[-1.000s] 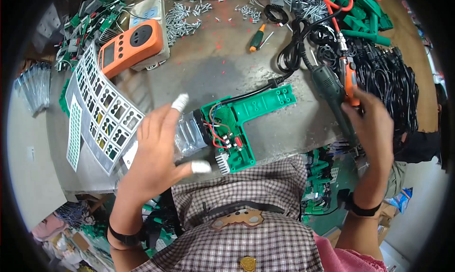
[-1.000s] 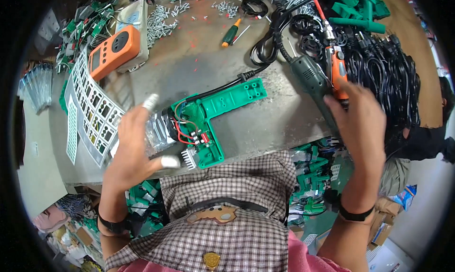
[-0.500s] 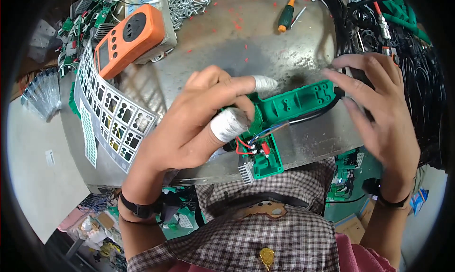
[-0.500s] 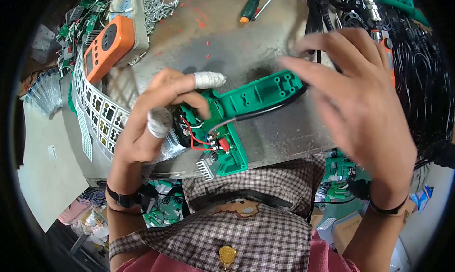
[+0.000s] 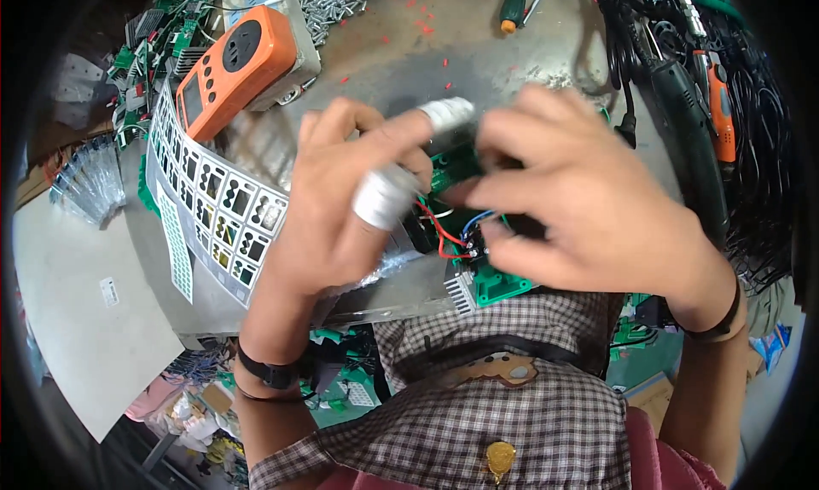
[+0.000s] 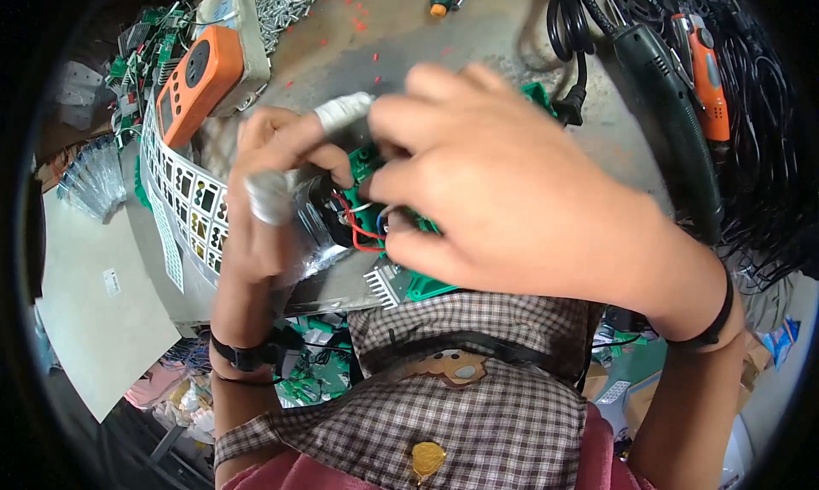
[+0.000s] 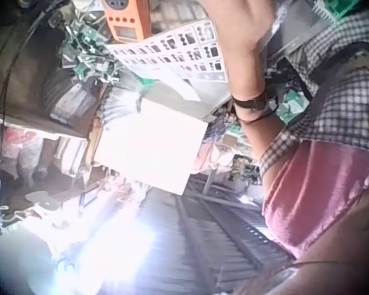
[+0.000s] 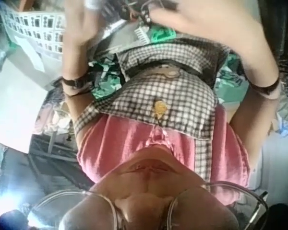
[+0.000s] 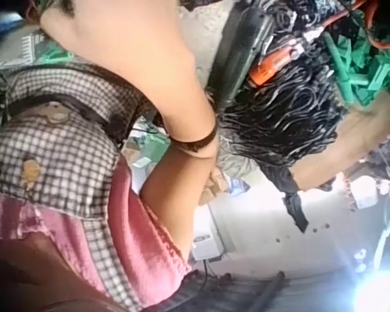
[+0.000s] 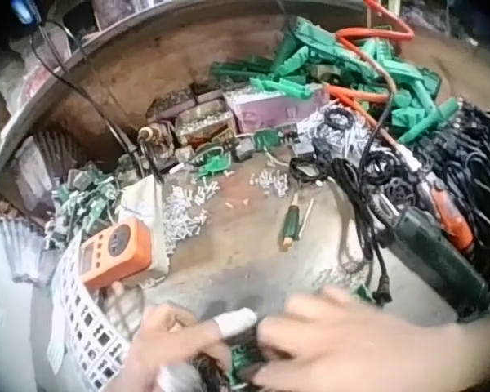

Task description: Assembling the internal components and housing of a green handheld electronic device.

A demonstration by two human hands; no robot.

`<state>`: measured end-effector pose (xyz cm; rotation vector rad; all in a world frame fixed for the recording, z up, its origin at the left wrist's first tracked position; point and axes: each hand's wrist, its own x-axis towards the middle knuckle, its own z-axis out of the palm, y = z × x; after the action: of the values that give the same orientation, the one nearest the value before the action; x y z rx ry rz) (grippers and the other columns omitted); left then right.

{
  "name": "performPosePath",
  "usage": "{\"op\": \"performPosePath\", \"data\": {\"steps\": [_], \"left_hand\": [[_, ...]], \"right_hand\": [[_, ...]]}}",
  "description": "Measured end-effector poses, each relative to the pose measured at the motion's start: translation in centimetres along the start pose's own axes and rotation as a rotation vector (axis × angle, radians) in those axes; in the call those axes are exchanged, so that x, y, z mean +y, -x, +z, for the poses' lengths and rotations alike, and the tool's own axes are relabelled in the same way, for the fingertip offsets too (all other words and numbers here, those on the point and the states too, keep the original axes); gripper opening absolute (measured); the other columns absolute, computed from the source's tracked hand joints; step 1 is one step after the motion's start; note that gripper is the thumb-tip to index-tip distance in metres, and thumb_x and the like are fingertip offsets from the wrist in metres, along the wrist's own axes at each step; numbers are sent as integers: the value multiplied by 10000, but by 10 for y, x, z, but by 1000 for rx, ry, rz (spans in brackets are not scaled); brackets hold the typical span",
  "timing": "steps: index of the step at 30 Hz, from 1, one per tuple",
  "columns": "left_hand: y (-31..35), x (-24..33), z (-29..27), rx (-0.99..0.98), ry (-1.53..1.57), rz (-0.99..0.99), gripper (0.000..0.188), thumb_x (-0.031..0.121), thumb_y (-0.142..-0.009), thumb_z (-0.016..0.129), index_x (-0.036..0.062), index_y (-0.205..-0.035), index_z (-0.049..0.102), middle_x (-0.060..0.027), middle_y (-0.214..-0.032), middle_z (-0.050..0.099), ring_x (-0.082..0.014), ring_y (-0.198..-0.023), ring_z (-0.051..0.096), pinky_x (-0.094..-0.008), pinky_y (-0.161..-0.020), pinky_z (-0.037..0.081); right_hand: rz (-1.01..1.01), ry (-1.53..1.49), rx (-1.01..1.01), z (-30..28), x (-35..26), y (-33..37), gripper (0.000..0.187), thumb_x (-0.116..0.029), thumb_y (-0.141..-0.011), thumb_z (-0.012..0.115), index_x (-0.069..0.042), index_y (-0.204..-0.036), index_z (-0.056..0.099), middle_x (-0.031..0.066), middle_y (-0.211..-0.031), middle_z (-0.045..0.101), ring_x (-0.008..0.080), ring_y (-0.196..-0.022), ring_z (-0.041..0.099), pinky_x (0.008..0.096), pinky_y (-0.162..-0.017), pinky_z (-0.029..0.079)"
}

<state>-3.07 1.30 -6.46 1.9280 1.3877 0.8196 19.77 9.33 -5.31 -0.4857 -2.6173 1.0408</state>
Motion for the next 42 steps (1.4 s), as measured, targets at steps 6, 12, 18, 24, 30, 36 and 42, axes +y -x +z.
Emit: {"op": "performPosePath", "data": {"steps": [6, 12, 18, 24, 30, 36, 42], "left_hand": [[4, 4, 4, 22, -353, 98, 865, 669, -1006, 188, -18, -1329, 604, -33, -881, 715, -226, -909, 523, -374, -935, 319], [16, 11, -6, -61, -631, 277, 747, 611, -962, 360, -4, -1252, 670, -48, -959, 716, -245, -927, 525, -395, -879, 343], [17, -4, -3, -64, -579, 245, 627, 475, -1016, 345, -7, -1279, 646, -54, -954, 717, -254, -972, 515, -390, -931, 310], [95, 28, 16, 208, -205, -19, 496, 99, -796, 574, -43, -1270, 590, -151, -1146, 704, -315, -1002, 571, -394, -952, 412], [89, 52, 63, 166, -159, -41, 561, 273, -885, 626, -50, -1337, 550, -199, -1325, 620, -291, -987, 554, -392, -915, 407], [74, 38, 67, 168, -358, 149, 548, 291, -827, 677, -38, -1261, 615, -162, -1243, 660, -272, -962, 532, -387, -843, 402], [79, 29, 62, 80, -432, 210, 516, 303, -810, 670, -17, -1215, 663, -140, -1277, 660, -251, -927, 529, -380, -832, 393]], "right_hand": [[-134, 86, -141, 5, 8, 6, 250, -214, -710, 749, -94, -928, 776, 23, -870, 512, 236, -890, 480, 379, -803, 370], [-137, -7, -91, 4, 9, 11, 307, -226, -713, 776, -108, -996, 759, 32, -894, 532, 240, -905, 476, 381, -821, 365], [-179, 79, -99, 3, 4, 10, 293, -214, -722, 797, -94, -986, 755, 56, -931, 556, 252, -901, 498, 385, -827, 383], [50, -87, 127, 5, -4, -7, 216, -218, -750, 815, -54, -849, 714, 48, -728, 591, 215, -695, 594, 325, -626, 462], [212, 52, 24, 14, -3, -30, 167, -161, -729, 774, -49, -784, 663, 70, -756, 597, 226, -744, 609, 361, -657, 480], [213, 191, 26, 21, -2, -34, 147, -172, -756, 721, -36, -802, 691, 125, -842, 682, 315, -873, 665, 432, -743, 527], [80, -75, 0, 10, 2, -30, 86, -109, -727, 754, -65, -762, 689, 40, -769, 598, 212, -787, 597, 332, -722, 464]]}}
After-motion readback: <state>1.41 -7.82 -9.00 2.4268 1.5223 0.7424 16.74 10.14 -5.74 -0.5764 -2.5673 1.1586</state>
